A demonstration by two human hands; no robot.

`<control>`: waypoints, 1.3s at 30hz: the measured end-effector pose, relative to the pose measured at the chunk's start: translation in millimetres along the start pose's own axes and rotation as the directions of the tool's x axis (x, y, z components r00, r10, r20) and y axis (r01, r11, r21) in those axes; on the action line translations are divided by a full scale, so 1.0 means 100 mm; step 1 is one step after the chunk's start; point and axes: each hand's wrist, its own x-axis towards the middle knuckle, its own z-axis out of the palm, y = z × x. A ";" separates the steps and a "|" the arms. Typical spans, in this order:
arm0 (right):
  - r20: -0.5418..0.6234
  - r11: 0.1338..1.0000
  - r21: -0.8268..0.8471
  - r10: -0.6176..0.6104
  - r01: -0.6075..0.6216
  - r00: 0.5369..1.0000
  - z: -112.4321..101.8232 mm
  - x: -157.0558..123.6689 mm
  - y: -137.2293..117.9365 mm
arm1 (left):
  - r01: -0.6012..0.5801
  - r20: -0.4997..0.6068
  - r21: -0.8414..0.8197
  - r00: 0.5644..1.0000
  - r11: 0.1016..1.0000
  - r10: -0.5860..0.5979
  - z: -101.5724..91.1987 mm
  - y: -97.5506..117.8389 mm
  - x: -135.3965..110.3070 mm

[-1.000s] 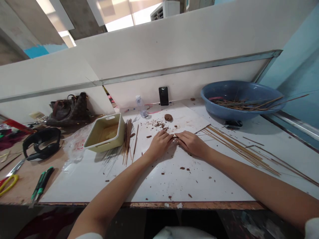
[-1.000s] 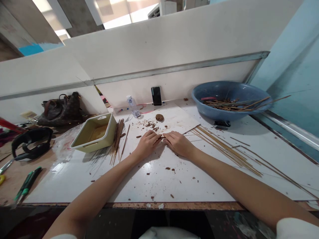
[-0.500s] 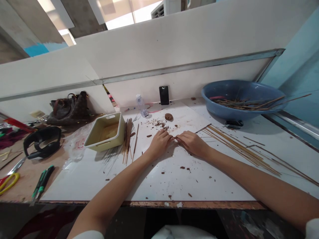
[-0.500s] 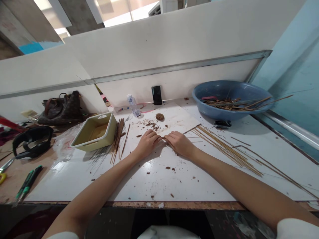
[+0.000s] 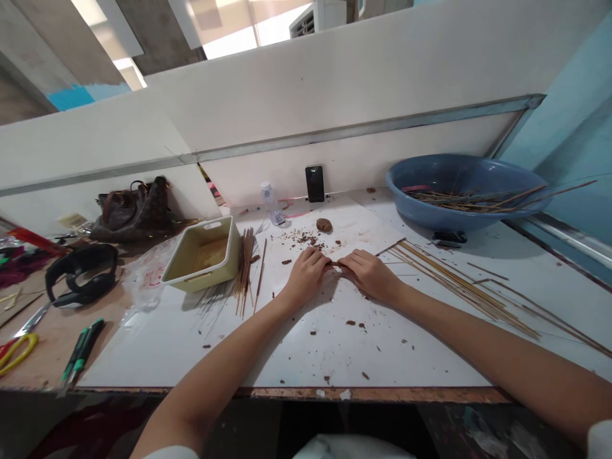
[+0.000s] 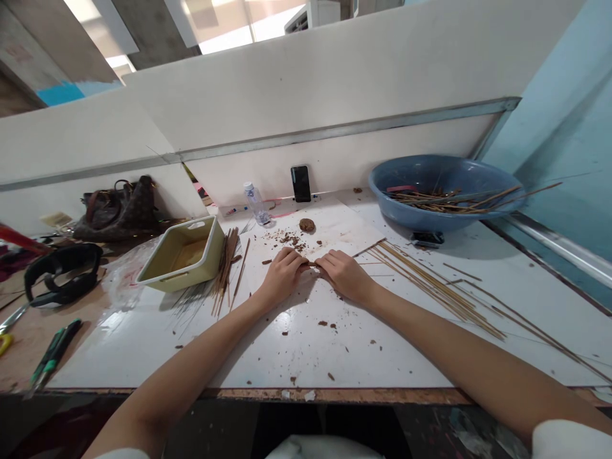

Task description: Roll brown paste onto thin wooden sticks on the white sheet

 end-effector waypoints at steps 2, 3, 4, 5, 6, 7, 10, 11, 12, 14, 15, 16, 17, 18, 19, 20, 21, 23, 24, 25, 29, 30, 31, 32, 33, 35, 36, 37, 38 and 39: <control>-0.003 1.000 0.012 0.008 -0.008 1.000 0.00 0.00 -0.01 | -0.003 -0.023 -0.006 1.000 1.000 0.003 0.00 0.00 0.00; -0.003 1.000 0.013 0.011 -0.011 1.000 0.00 0.00 -0.01 | -0.004 -0.032 -0.011 0.999 1.000 0.004 -0.01 0.01 0.01; -0.003 1.000 0.010 0.014 -0.014 1.000 0.00 0.00 -0.01 | -0.007 -0.039 -0.016 0.999 1.000 0.006 -0.02 0.01 0.01; -0.004 1.000 0.003 0.016 -0.016 1.000 0.00 0.00 -0.01 | -0.009 -0.043 -0.021 0.999 1.000 0.008 -0.03 0.02 0.01; -0.002 1.000 -0.005 0.018 -0.018 1.000 0.00 0.00 -0.01 | -0.011 -0.046 -0.026 0.999 1.000 0.009 -0.04 0.03 0.01; 0.000 1.000 -0.012 0.017 -0.017 1.000 0.00 0.00 0.00 | -0.012 -0.047 -0.030 0.999 0.999 0.011 -0.06 0.04 0.01; 0.011 1.000 -0.024 0.016 -0.015 1.000 0.00 0.00 0.00 | -0.019 -0.040 -0.032 0.999 0.999 0.018 -0.08 0.05 0.02; 0.014 1.000 -0.024 0.014 -0.014 1.000 0.00 0.00 0.01 | -0.020 -0.036 -0.030 0.999 0.999 0.019 -0.08 0.05 0.02; 0.017 1.000 -0.022 0.013 -0.013 1.000 -0.01 0.00 0.00 | -0.019 -0.029 -0.028 0.999 0.999 0.019 -0.08 0.05 0.02; 0.018 1.000 -0.013 0.015 -0.014 1.000 -0.01 0.01 0.00 | -0.016 -0.017 -0.028 1.000 0.999 0.016 -0.08 0.05 0.02; 0.018 1.000 -0.007 0.017 -0.017 1.000 -0.01 0.01 0.00 | -0.013 -0.012 -0.029 1.000 0.999 0.013 -0.08 0.04 0.02; 0.018 1.000 -0.001 0.019 -0.019 1.000 -0.01 0.01 0.00 | -0.011 -0.009 -0.032 1.000 0.999 0.010 -0.08 0.04 0.02; 0.017 1.000 0.003 0.020 -0.020 1.000 -0.01 0.01 -0.01 | -0.008 -0.010 -0.037 1.000 0.999 0.008 -0.08 0.04 0.02; 0.013 1.000 0.006 0.021 -0.021 1.000 -0.01 0.01 -0.01 | -0.004 -0.014 -0.043 1.000 0.999 0.003 -0.08 0.03 0.02; 0.009 1.000 0.008 0.021 -0.021 1.000 -0.01 0.01 -0.01 | 0.002 -0.021 -0.049 1.000 0.999 -0.003 -0.08 0.03 0.02; 0.007 1.000 0.010 0.021 -0.021 1.000 -0.01 0.01 -0.01 | 0.007 -0.028 -0.055 1.000 0.998 -0.009 -0.08 0.02 0.02; 0.006 1.000 0.012 0.022 -0.023 1.000 -0.01 0.01 0.00 | 0.011 -0.033 -0.063 0.999 0.998 -0.013 -0.08 0.01 0.02; 0.010 0.999 0.022 0.025 -0.025 1.000 -0.02 0.00 0.00 | 0.011 -0.033 -0.087 0.999 0.996 -0.014 -0.08 0.00 0.02; 0.014 0.999 0.030 0.025 -0.025 1.000 -0.02 -0.01 0.00 | 0.011 -0.030 -0.102 0.999 0.995 -0.014 -0.07 -0.01 0.02; 0.016 0.999 0.039 0.023 -0.024 1.000 -0.02 -0.01 0.01 | 0.013 -0.027 -0.116 1.000 0.993 -0.016 -0.07 -0.02 0.02; 0.010 0.998 0.054 0.011 -0.012 1.000 -0.01 -0.02 0.01 | 0.017 -0.034 -0.136 0.999 0.991 -0.021 -0.06 -0.02 0.02; 0.011 0.999 0.052 0.011 -0.011 1.000 -0.01 -0.02 0.01 | 0.009 -0.035 -0.133 0.999 0.991 -0.013 -0.06 -0.02 0.02; 0.014 0.999 0.050 0.012 -0.013 1.000 0.00 -0.02 0.01 | -0.001 -0.033 -0.129 0.999 0.992 -0.004 -0.06 -0.01 0.03; 0.018 0.999 0.049 0.015 -0.016 1.000 0.00 -0.01 0.01 | -0.006 -0.029 -0.124 1.000 0.992 0.003 -0.07 -0.01 0.03; 0.022 0.999 0.051 0.017 -0.019 1.000 0.00 0.00 0.01 | -0.007 -0.023 -0.117 1.000 0.993 0.005 -0.07 0.00 0.03; 0.021 0.998 0.060 0.012 -0.013 1.000 -0.02 0.03 0.00 | -0.001 -0.016 -0.107 1.000 0.994 -0.001 -0.08 0.01 0.04; 0.008 0.998 0.065 0.007 -0.008 1.000 -0.04 0.04 0.00 | 0.003 -0.018 -0.104 1.000 0.995 -0.004 -0.09 0.01 0.04; -0.020 0.998 0.068 0.010 -0.008 1.000 -0.08 0.04 -0.01 | 0.005 -0.022 -0.101 1.000 0.995 -0.007 -0.09 0.01 0.04; -0.064 0.997 0.074 0.020 -0.015 0.998 -0.11 0.03 -0.03 | 0.008 -0.028 -0.100 1.000 0.995 -0.010 -0.09 0.01 0.04; -0.115 0.996 0.087 0.037 -0.027 0.993 -0.16 0.00 -0.04 | 0.012 -0.033 -0.100 0.999 0.995 -0.016 -0.09 0.01 0.04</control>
